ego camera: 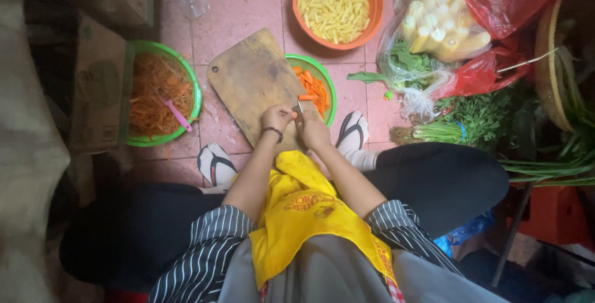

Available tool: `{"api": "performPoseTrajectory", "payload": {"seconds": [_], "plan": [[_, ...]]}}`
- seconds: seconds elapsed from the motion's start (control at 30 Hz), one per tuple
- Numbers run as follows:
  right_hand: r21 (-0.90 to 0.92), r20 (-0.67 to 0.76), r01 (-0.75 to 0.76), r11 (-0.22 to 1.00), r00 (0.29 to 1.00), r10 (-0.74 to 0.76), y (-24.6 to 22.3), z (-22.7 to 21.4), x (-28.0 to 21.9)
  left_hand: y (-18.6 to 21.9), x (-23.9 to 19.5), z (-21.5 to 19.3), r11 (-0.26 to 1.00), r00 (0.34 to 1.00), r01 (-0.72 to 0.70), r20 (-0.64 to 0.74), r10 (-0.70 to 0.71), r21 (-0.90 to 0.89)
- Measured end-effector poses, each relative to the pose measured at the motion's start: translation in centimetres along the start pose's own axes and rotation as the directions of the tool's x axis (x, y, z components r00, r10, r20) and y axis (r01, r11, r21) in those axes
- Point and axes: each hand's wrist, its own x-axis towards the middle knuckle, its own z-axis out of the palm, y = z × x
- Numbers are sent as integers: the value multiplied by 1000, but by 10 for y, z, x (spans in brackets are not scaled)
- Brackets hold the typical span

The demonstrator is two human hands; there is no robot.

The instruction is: The recorder is chopping carrots into small pieces on a wooden cutting board using a knife.

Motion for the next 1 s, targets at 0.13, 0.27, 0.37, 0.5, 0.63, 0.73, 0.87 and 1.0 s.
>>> {"api": "performPoseTrajectory", "payload": {"seconds": [0.13, 0.27, 0.37, 0.5, 0.63, 0.73, 0.87, 1.0], "plan": [[-45, 16, -24, 999, 1000, 24, -26, -26, -3, 6, -7, -7, 988, 991, 130, 4, -130, -84], [-128, 117, -67, 989, 990, 82, -45, -48, -4, 6, -6, -10, 991, 992, 123, -13, -124, -50], [-160, 132, -32, 987, 990, 53, -43, -43, -4, -11, -1, -7, 992, 995, 100, -10, -101, -71], [-178, 108, 22, 984, 994, -2, -39, -36, -3, -13, -1, -8, 997, 999, 51, -16, -52, -66], [-152, 91, 73, 986, 994, -60, -46, -38, -2, -7, -5, -9, 997, 997, 75, -32, -74, 4], [-168, 154, 35, 985, 988, -9, -58, -47, 2, -20, 1, -6, 999, 997, 32, -69, -30, 16], [-186, 191, 10, 982, 981, 26, -49, -35, 4, -16, -3, -7, 999, 998, 24, -63, -26, -30], [-241, 176, 67, 968, 984, -24, -27, -9, 5, 6, -14, -10, 999, 995, 25, -101, -20, 48]]}}
